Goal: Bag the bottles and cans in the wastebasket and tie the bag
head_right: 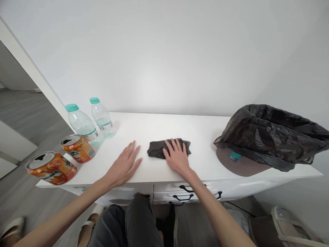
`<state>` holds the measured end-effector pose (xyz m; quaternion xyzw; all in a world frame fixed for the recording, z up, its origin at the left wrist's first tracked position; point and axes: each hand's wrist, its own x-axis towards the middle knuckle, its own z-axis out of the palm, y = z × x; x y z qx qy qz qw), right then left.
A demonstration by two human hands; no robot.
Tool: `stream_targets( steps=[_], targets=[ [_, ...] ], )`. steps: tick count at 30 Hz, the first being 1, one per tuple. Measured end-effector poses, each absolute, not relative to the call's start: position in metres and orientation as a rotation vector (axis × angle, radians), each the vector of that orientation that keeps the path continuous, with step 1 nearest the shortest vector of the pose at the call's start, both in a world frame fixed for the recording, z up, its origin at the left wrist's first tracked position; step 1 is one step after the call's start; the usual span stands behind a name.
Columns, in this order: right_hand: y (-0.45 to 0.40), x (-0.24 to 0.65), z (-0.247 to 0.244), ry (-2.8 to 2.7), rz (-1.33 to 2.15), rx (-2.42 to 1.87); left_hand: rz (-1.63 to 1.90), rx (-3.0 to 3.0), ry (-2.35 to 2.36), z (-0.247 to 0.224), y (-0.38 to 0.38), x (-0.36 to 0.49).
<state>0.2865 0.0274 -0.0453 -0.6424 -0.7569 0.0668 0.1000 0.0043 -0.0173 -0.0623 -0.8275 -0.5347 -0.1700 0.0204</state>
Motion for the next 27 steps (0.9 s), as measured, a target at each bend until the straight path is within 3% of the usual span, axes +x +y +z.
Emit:
stream_targets(
  steps=[6,16,22,27],
  targets=[
    [0.099,0.358,-0.055,-2.056,0.103,-2.101,-0.4,-2.537,-1.684,-0.058,-0.015,0.012],
    [0.076,0.316,-0.083,-1.999,0.152,-2.158,-0.403,-2.491,-1.654,-0.061,-0.006,0.025],
    [0.122,0.374,-0.065,-1.851,0.148,-2.308,-0.353,-2.47,-1.656,-0.059,-0.006,0.025],
    [0.157,0.417,-0.081,-1.687,0.158,-2.343,-0.399,-2.471,-1.655,-0.06,-0.007,0.025]
  ],
)
